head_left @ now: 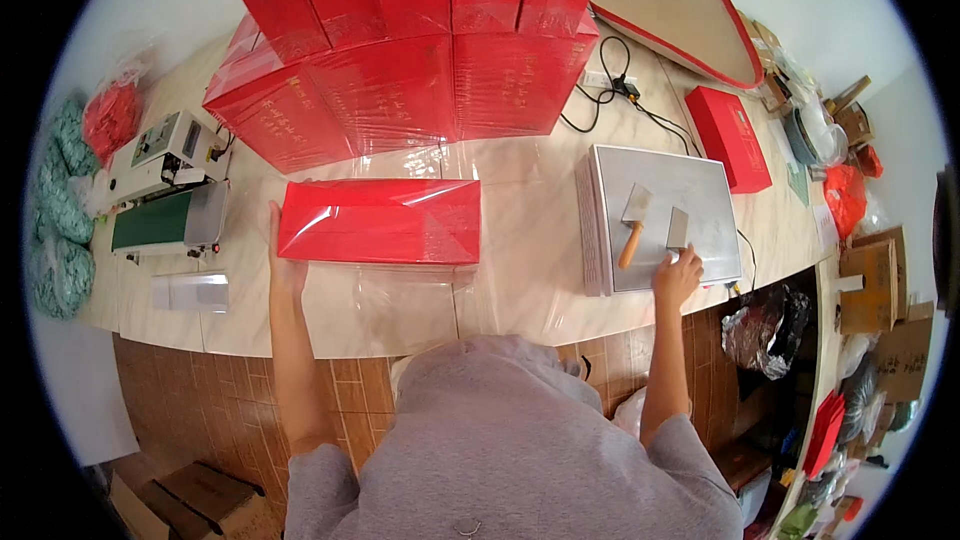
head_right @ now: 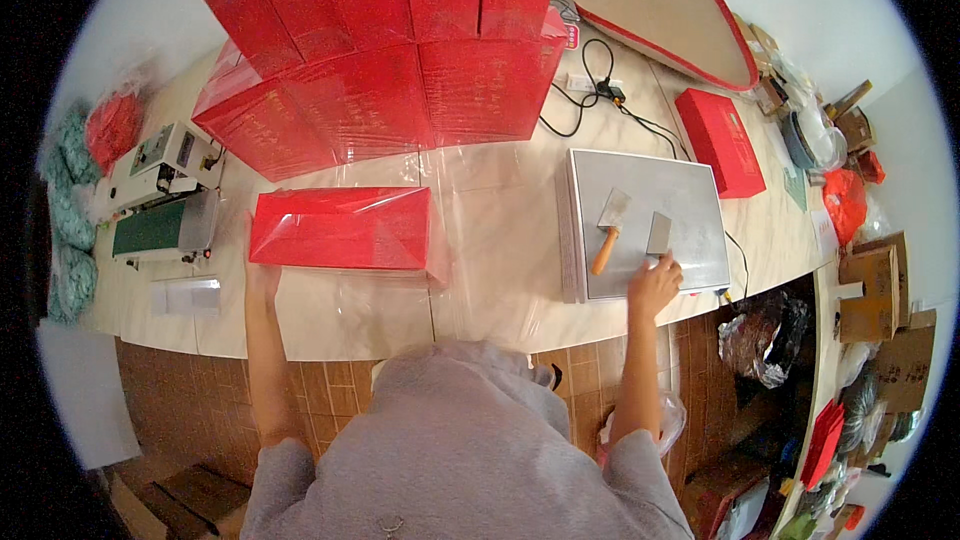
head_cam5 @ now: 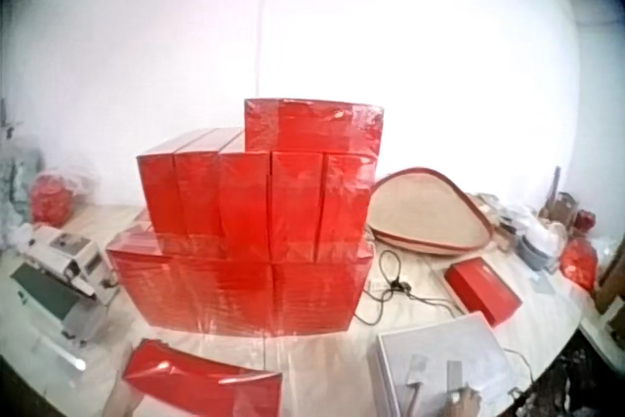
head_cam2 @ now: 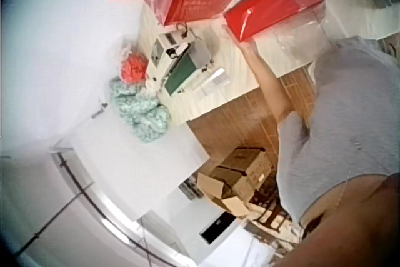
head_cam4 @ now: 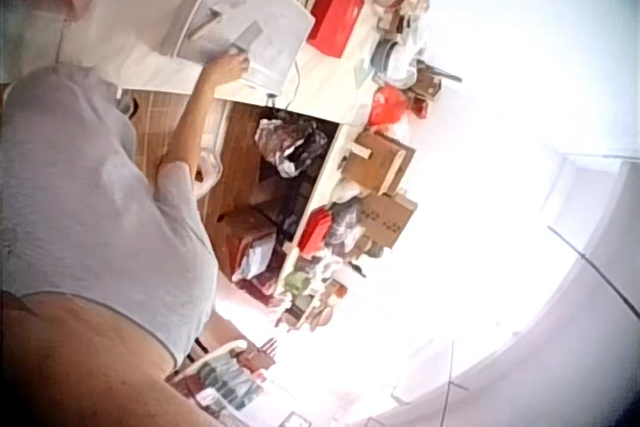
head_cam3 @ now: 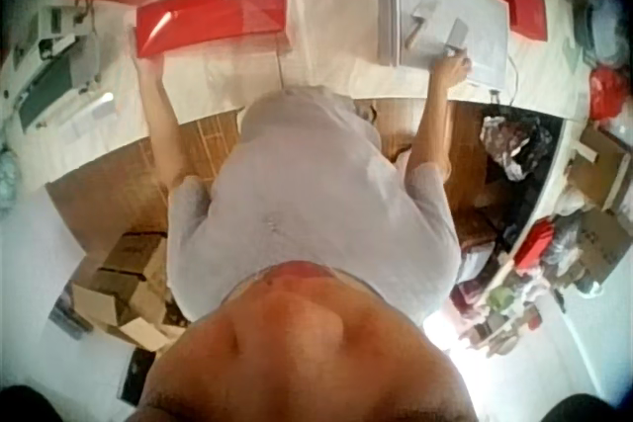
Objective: The person wraps red boxes in plastic film by hand, using a small metal spatula-like tool to smooth the plastic over the box surfaces.
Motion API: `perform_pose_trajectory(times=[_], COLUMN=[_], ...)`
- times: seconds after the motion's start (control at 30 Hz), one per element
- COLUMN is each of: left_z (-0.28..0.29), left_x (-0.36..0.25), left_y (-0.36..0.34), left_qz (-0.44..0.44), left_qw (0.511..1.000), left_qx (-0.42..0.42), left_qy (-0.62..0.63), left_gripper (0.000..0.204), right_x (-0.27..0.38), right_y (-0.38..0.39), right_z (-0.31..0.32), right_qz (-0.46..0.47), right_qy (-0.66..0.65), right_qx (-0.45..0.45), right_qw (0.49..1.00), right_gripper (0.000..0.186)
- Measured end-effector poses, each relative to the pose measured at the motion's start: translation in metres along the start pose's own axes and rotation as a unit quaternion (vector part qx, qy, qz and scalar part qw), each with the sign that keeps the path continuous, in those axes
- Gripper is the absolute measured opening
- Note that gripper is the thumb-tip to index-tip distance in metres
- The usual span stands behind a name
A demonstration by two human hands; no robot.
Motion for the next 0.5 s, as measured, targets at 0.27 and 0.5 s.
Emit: perform_pose_trajectory(times=[0.27,0.5], left_z=[0.003,0.006], left_x=[0.027,0.075], left_y=[0.04,0.159], left_qz=[-0.051,-0.089], left_qw=[0.989,0.912], left_qx=[-0.141,-0.288], left_qy=[0.009,-0.276], left_gripper=[0.053,0.051], right_x=[0.283,0.338], right_y=[0.16,0.153], right_z=[-0.006,-0.03], right_qz=[0.359,0.269], right_qy=[-0.518,-0.496], right_qx=[0.387,0.361], right_qw=[0.673,0.742], right_gripper=[0.082,0.081])
Point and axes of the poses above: each hand's wrist, its own y-axis away from the middle knuckle, its own z-axis out of the back of the hand, x = y × z, the point moved 6 cm from there along -y, towards the middle knuckle, and after that the axes turned 13 degrees about x, right-handed, at the moved point
